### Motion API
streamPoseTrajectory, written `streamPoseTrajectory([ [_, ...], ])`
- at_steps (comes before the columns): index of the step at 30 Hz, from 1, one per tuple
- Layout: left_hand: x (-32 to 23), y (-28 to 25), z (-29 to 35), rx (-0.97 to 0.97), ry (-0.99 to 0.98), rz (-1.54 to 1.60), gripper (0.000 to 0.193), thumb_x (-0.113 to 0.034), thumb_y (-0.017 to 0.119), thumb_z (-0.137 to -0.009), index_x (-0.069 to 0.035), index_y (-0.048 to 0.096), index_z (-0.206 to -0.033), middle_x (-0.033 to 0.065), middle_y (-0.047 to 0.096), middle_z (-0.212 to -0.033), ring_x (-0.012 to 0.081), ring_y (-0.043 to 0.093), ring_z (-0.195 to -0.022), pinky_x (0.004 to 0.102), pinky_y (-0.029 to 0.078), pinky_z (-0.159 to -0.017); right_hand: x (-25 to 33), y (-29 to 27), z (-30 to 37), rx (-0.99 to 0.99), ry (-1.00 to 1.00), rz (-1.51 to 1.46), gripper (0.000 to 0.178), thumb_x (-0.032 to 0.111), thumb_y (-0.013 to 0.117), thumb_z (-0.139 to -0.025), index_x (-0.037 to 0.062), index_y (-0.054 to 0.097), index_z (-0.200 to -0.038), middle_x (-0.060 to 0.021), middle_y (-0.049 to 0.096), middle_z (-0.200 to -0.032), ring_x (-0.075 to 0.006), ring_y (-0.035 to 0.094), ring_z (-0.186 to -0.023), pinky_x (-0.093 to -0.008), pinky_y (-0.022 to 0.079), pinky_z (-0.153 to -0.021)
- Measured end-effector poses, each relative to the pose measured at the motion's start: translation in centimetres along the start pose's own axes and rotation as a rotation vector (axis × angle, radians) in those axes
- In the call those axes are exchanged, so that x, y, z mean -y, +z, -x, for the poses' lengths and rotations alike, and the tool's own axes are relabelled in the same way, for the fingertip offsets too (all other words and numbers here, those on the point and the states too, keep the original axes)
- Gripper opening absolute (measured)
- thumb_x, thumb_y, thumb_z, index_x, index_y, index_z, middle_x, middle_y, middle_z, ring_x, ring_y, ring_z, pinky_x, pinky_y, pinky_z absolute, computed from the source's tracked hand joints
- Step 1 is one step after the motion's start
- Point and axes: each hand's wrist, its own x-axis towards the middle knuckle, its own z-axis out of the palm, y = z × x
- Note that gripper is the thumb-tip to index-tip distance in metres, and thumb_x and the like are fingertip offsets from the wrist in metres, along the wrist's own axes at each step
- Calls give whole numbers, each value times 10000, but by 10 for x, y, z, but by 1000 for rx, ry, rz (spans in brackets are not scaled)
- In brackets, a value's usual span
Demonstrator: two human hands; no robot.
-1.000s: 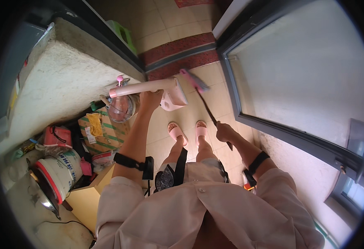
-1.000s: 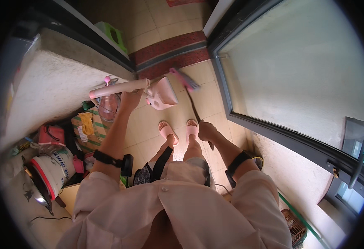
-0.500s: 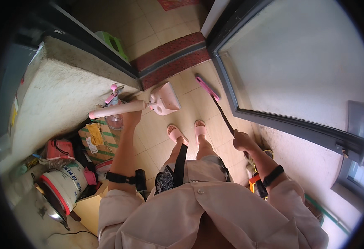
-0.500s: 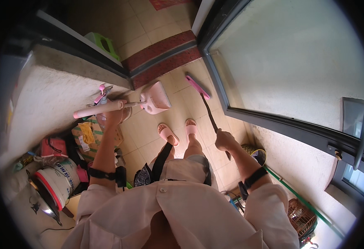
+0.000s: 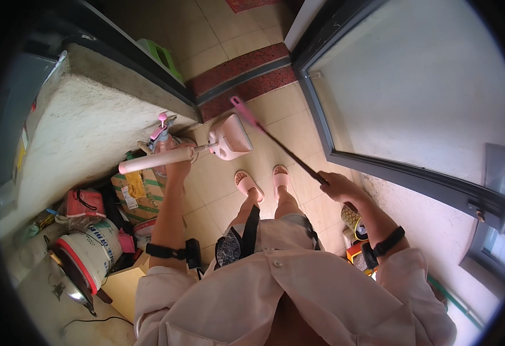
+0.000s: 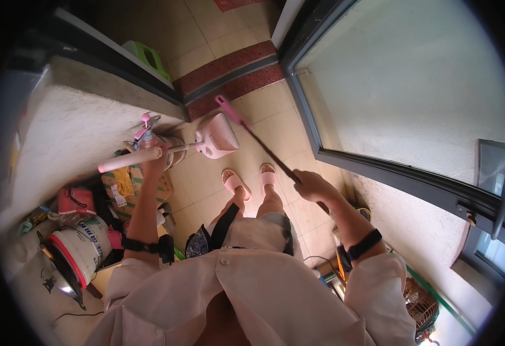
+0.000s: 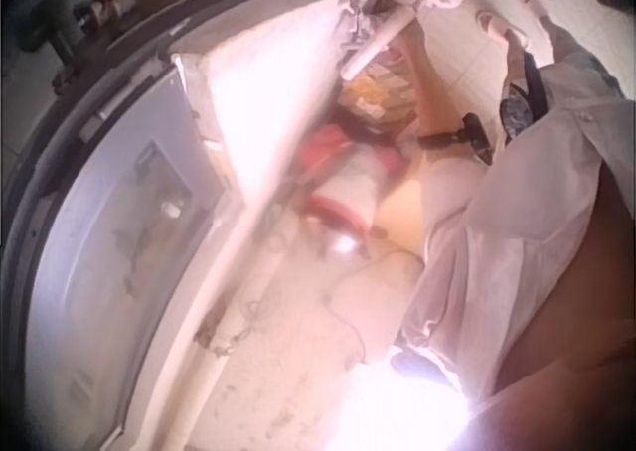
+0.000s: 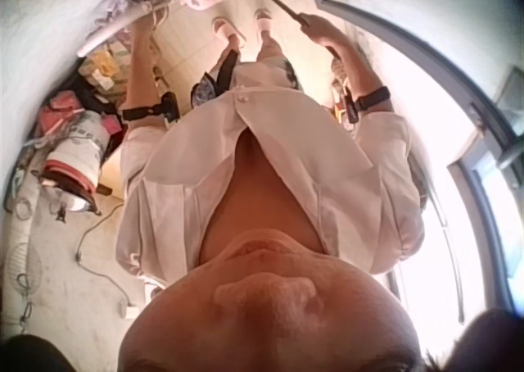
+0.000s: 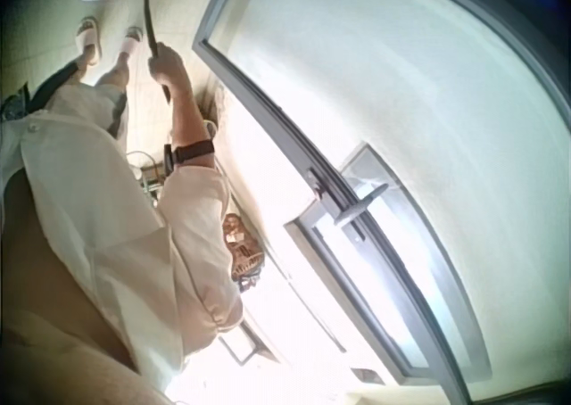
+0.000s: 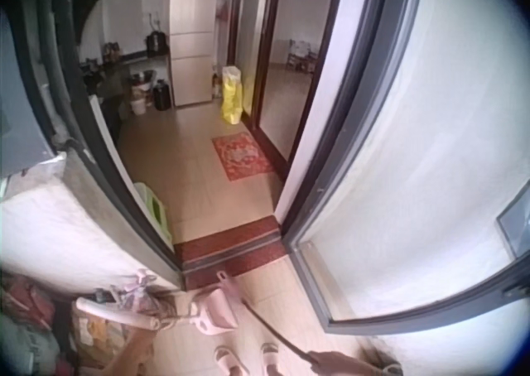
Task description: The person sweeps a tiled floor with a pink broom and collects debris into a pink dustpan. They move from a balcony area into an indoor room, sweeping around furniture and along doorways, then gather the swept material into the dustpan.
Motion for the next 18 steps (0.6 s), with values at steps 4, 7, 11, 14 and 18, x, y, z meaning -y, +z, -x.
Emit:
streamPoseTrajectory([
  [4,8,-8,9,-93,127,124,624,85,536,-682,-59,260,-1224,103,473,-1007,169,546,-748,256,465,-551,11,29,-63,-27,278,238,468,115,504,-720,-104,365,-1109,-233,572,-885,-330,560,-861,-402,456,-704],
  [7,10,-5,10,-131,197,0,660,77,562,-667,-43,235,-1228,101,449,-1064,160,539,-779,249,469,-572,32,67,-92,38,216,185,460,111,513,-696,-112,376,-1075,-242,572,-867,-335,576,-817,-395,467,-684],
  [11,6,4,6,-219,280,-220,615,47,605,-657,-24,286,-1178,88,467,-1035,147,526,-765,249,457,-555,46,71,-72,143,-67,39,288,115,483,-678,-43,510,-918,-194,573,-681,-311,574,-628,-392,448,-556],
  [14,0,-1,9,-121,131,-39,557,11,612,-674,-9,317,-1146,73,523,-902,146,529,-689,242,435,-528,31,39,-28,252,165,-448,248,111,445,-726,68,528,-955,-175,574,-683,-304,562,-582,-390,439,-546],
  [18,-5,-19,33,-115,165,-303,298,-54,579,-723,4,458,-989,55,554,-705,139,521,-596,233,411,-504,14,28,2,97,92,-15,331,126,481,-733,2,447,-1038,-202,583,-768,-298,589,-729,-396,458,-573],
])
